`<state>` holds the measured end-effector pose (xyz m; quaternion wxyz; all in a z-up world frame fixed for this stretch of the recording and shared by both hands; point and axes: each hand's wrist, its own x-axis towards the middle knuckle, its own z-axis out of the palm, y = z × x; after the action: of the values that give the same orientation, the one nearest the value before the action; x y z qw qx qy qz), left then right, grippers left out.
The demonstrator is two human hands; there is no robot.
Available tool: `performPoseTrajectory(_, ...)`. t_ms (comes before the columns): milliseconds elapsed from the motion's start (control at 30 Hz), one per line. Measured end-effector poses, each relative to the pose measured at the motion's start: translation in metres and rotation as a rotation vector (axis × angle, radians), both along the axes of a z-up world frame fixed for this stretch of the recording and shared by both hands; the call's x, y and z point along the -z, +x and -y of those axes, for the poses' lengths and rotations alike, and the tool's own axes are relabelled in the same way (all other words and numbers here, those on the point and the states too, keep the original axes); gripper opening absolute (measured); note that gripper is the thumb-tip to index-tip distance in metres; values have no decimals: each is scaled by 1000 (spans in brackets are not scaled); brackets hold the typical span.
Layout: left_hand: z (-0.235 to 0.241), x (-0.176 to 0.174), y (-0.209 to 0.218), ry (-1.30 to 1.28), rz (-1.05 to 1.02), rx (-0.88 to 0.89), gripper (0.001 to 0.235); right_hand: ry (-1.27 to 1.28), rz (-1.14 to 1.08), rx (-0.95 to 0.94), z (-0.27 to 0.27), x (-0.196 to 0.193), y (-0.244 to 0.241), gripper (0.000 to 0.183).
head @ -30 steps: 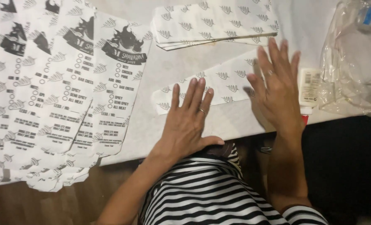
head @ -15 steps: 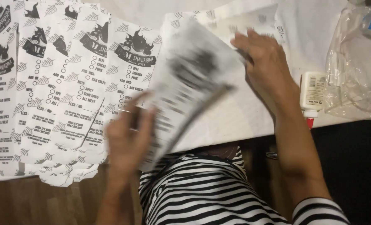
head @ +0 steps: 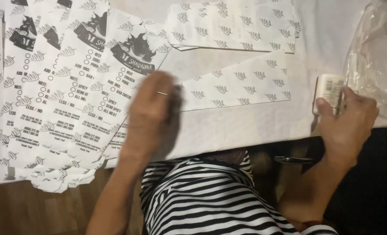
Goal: Applying liquid glue from a bottle onto paper strips and smoothing them down on a work surface.
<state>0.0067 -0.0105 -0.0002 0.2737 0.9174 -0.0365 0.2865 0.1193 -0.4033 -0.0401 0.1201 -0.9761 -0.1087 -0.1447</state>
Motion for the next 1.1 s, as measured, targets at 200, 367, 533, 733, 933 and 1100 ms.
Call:
performPoseTrajectory(200,37,43,14,222,-192,282,37,372,-392,336,-4,-20,4,44)
performPoseTrajectory(367,38,36,16,219,-221,277,30,1004,-306,464,6,-9,1,23)
performPoseTrajectory(533,33,41,28,37,-187,228,16,1320,19,-17,-14,15,-13,32)
performPoseTrajectory(733,19,56,40,34,-292,165,16,1098,-113,-237,-78,12,-28,44)
performPoseTrajectory(933,14,54,41,32,-345,152,16,1086,-189,-412,-98,-7,-26,34)
performPoseTrajectory(1100,12,53,42,16,-322,162,16,926,99,-88,-30,10,-8,56)
